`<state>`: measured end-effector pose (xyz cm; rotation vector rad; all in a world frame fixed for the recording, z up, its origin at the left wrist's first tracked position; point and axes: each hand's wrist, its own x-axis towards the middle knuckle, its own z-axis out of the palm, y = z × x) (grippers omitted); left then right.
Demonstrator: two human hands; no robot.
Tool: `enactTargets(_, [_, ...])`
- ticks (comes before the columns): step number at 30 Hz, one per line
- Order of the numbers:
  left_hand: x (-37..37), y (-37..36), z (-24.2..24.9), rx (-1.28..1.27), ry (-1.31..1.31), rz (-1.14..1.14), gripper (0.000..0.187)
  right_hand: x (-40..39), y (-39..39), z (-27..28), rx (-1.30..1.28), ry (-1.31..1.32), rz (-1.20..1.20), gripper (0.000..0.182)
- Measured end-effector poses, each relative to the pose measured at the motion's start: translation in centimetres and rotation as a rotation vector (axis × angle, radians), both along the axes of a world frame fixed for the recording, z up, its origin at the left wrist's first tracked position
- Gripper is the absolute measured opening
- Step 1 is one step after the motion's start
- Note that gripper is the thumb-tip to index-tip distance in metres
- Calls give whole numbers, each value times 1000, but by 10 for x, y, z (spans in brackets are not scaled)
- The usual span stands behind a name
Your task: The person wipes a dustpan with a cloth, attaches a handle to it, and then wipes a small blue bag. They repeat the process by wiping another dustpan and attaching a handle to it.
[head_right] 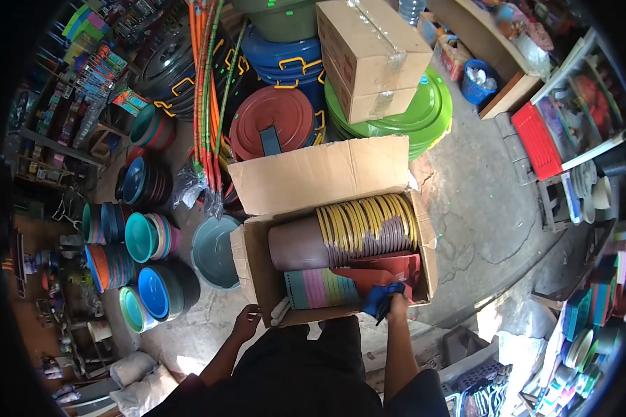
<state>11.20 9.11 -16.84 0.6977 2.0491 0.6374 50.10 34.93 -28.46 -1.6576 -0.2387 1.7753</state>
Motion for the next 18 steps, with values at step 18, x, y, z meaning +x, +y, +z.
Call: enactTargets(18, [-21, 46, 38, 389, -460, -167, 85, -259, -219, 230, 836, -968, 1502, 30])
